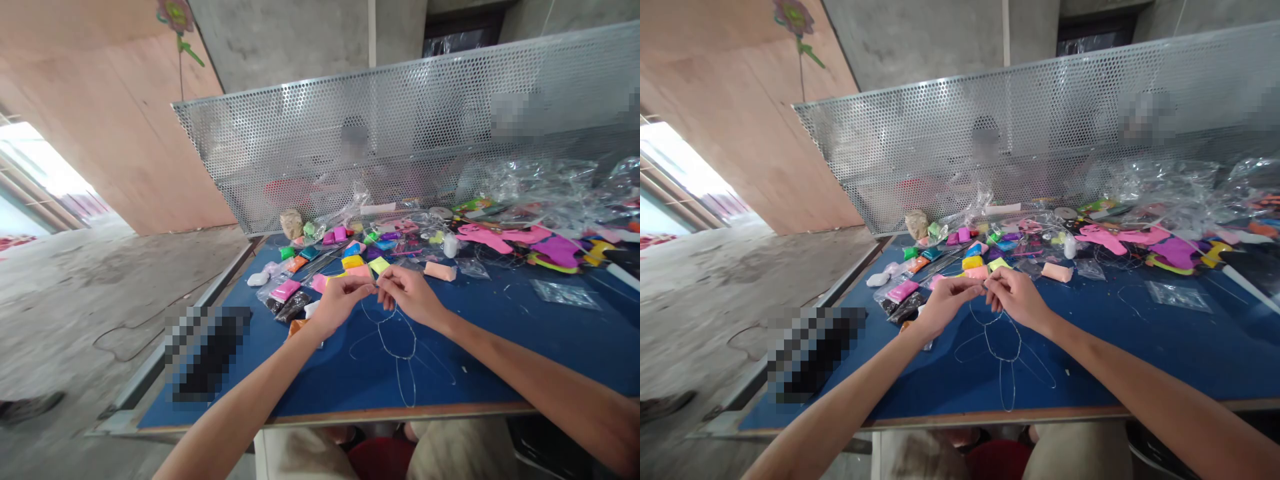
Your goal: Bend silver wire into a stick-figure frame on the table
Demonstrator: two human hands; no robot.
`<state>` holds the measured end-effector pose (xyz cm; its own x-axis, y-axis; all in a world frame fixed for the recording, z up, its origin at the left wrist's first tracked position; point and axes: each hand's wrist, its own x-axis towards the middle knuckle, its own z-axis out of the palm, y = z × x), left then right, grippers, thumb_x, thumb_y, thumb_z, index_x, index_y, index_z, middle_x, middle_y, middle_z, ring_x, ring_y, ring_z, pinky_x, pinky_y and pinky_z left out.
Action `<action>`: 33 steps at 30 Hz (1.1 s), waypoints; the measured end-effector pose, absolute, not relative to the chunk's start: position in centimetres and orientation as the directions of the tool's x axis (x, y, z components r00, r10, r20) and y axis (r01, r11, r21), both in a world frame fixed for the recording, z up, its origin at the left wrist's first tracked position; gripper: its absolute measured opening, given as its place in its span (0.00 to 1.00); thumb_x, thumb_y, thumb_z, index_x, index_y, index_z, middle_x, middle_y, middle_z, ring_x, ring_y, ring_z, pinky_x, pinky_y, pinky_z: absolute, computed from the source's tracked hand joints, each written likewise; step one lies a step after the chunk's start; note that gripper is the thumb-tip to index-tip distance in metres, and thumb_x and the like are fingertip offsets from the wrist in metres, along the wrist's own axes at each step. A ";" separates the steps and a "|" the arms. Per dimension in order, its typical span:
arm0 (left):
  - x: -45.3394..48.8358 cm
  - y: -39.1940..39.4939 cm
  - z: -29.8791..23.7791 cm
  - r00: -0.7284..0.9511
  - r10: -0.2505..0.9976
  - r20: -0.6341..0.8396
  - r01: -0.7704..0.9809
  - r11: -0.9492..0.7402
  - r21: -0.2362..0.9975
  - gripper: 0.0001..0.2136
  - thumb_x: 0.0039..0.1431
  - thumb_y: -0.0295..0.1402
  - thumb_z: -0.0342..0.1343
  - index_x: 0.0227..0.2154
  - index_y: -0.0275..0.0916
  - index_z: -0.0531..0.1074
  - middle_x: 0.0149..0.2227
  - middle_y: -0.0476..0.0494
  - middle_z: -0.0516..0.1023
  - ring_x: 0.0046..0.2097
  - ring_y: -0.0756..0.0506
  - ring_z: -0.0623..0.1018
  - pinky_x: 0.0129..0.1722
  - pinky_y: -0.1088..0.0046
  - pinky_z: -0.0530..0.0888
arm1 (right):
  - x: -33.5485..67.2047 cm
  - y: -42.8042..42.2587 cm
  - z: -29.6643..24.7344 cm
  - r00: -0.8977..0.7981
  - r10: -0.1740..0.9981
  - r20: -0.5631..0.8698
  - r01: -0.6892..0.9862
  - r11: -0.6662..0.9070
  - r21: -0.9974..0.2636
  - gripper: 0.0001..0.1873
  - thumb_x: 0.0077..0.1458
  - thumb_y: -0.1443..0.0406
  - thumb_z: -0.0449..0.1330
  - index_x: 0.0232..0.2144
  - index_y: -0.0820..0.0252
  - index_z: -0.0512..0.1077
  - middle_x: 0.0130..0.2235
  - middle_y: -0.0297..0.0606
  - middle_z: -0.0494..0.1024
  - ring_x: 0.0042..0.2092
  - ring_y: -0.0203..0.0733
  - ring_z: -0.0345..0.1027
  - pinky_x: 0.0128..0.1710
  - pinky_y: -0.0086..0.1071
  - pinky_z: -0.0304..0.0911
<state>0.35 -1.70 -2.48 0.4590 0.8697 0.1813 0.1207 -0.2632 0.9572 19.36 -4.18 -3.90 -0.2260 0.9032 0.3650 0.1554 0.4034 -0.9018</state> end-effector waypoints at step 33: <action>0.4 -1.8 -2.5 0.446 0.851 0.278 0.098 -0.355 0.930 0.12 0.58 0.40 0.59 0.38 0.37 0.79 0.39 0.42 0.80 0.32 0.49 0.72 0.33 0.73 0.68 | 20.3 -3.7 -3.5 -0.247 0.881 0.402 0.325 0.467 -0.823 0.15 0.65 0.55 0.53 0.35 0.57 0.72 0.23 0.31 0.76 0.23 0.36 0.69 0.27 0.30 0.65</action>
